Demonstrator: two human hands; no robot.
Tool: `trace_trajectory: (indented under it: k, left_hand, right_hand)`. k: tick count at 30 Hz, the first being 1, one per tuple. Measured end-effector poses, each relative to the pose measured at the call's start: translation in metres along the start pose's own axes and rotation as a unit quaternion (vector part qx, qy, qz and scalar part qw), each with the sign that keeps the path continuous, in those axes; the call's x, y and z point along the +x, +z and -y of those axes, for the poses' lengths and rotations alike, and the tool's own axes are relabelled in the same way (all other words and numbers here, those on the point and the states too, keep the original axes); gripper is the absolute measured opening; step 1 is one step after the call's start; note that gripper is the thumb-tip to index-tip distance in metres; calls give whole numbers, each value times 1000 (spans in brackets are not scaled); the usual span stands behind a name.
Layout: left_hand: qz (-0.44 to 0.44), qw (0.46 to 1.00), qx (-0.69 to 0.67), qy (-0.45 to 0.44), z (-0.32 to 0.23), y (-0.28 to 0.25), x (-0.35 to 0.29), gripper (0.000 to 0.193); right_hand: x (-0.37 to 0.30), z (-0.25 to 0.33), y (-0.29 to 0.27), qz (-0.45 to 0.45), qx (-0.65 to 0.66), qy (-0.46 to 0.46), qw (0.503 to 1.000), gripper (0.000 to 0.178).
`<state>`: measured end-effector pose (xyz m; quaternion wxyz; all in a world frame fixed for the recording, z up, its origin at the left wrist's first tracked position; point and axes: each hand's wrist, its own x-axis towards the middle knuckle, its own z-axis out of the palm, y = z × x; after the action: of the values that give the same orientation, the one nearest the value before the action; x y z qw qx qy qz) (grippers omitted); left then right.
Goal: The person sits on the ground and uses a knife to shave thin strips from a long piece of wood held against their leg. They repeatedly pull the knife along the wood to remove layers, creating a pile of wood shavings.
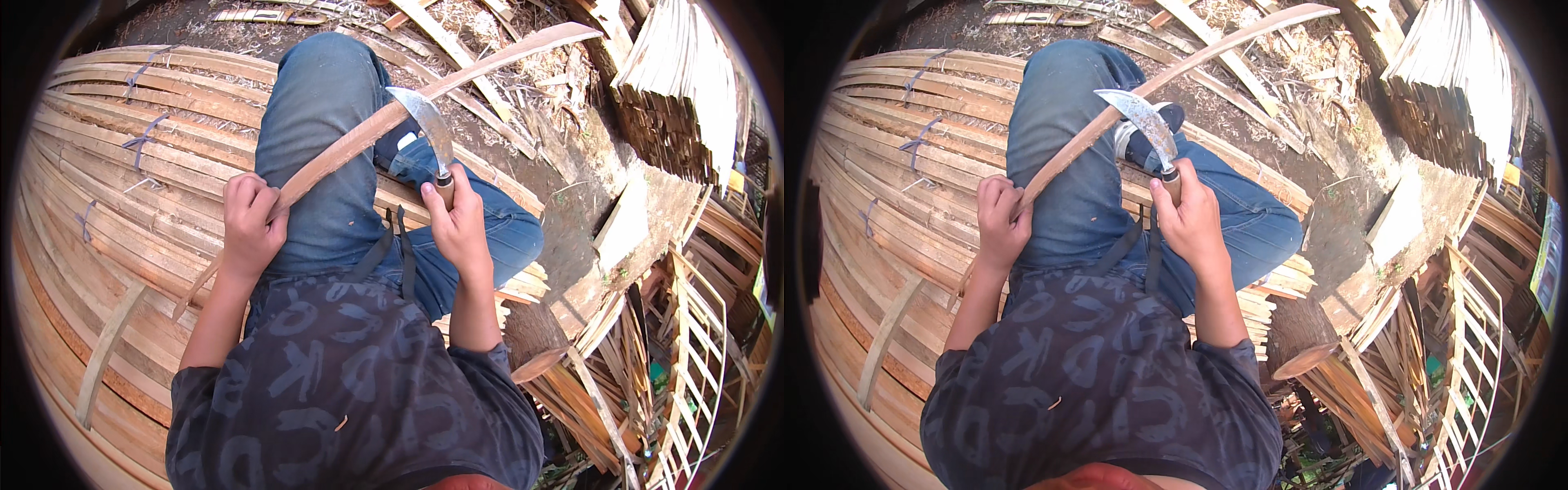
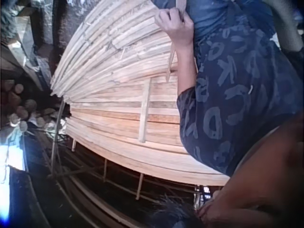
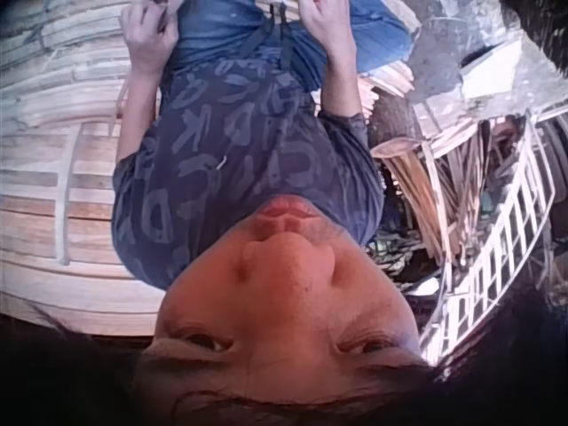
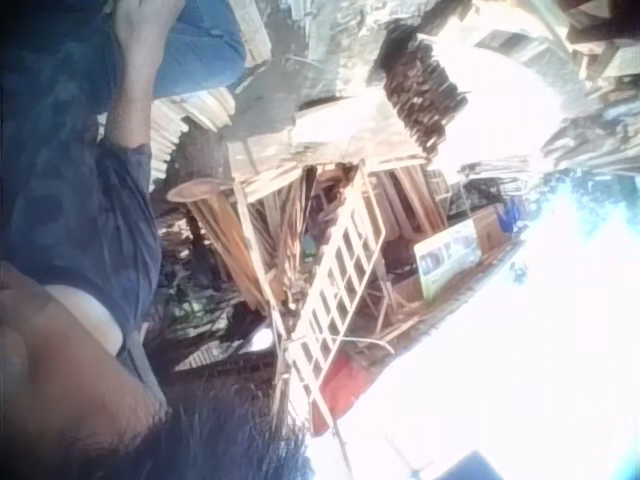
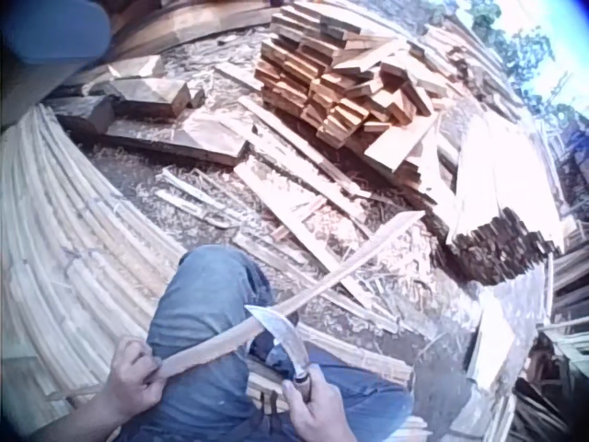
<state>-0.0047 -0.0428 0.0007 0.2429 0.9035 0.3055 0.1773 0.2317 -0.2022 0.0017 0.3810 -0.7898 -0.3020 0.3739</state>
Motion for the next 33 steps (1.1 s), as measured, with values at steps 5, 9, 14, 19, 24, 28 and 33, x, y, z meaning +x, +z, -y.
trace_trajectory:
  k: [5, 9, 14, 19, 24, 28, 33]
  left_hand:
    - [-12, 1000, -7, -11, -1, 9, -9, 32]
    - [-24, 999, -26, -13, -3, 13, -9, 35]
    - [-38, 998, -46, -9, -2, 9, -9, 46]
    - [-55, 997, -48, 21, -1, 13, -3, 51]
    - [-51, 997, -53, 25, -2, 12, 1, 51]
    - [-61, 996, -55, 28, 2, 14, 0, 51]
    - [-63, 996, -52, 28, 2, 15, -2, 48]
  right_hand:
    - [-3, 9, -8, -100, -72, 5, 992, 26]
    - [-3, 6, -18, -165, -74, -101, 978, 31]
    - [1, 2, -28, -151, -212, -191, 947, 29]
    - [17, -6, -49, -235, -313, -230, 891, 29]
    - [16, -13, -54, -249, -302, -212, 896, 28]
    - [6, -2, -41, -226, -305, -214, 900, 27]
    - [23, -6, -63, -274, -346, -188, 877, 25]
